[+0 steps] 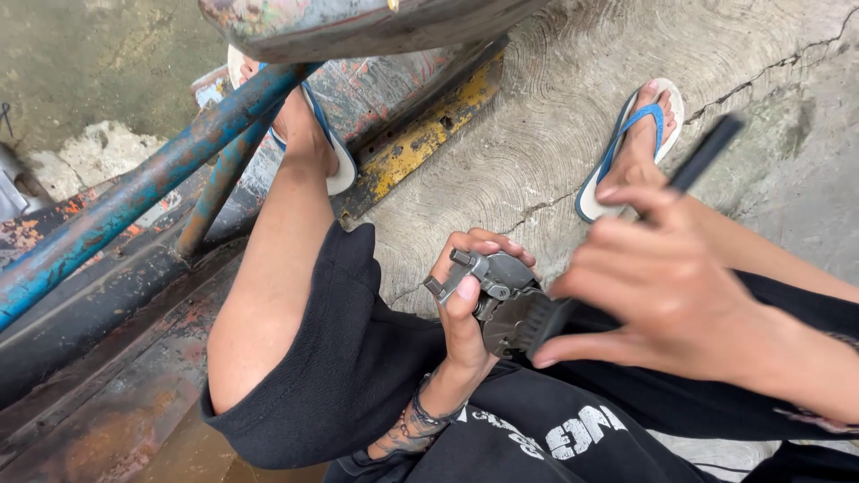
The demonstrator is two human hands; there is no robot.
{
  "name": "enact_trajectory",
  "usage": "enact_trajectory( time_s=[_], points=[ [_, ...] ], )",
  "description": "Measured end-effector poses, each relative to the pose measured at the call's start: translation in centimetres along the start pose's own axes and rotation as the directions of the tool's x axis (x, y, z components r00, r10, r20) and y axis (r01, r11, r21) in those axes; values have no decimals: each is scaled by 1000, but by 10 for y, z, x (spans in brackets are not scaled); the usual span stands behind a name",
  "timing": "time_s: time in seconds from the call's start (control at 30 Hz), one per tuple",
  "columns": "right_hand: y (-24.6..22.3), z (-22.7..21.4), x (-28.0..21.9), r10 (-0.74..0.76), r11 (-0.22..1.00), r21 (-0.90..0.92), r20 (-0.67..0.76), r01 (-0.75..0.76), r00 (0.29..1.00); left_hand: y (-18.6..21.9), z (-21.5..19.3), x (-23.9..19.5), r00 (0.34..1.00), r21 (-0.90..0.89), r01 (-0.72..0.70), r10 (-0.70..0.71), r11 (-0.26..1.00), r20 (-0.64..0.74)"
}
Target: The person sits on the ground and uses a screwdriver to adjust a screw on a metal mechanical component held in their hands. They then use a black brush to clean the component before resuming the adjustment with the screwdriver.
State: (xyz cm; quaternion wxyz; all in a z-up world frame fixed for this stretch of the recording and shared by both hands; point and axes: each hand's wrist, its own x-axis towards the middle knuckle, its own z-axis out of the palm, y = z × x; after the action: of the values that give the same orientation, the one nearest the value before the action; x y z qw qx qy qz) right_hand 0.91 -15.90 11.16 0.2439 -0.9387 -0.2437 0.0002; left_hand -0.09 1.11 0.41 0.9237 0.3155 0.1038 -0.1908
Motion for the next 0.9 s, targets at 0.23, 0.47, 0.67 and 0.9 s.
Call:
enact_trajectory(
  time_s=[0.23,0.47,0.67,0.9],
  points=[
    [76,12,-23,264,882,-392,-50,-262,963,-1,0,1,999,8,30,-30,1000,-12],
    [137,132,-58,583,799,-89,363,-595,727,-13,-18,6,984,-31,126,-129,991,-123],
    [164,246,52,458,802,288,267,-524,848,-7,-29,8,968,-94,146,-162,985,-192],
    [199,364,181,407,891,257,-85,-375,909,11,-37,7,948,-291,133,-207,947,-241]
  ],
)
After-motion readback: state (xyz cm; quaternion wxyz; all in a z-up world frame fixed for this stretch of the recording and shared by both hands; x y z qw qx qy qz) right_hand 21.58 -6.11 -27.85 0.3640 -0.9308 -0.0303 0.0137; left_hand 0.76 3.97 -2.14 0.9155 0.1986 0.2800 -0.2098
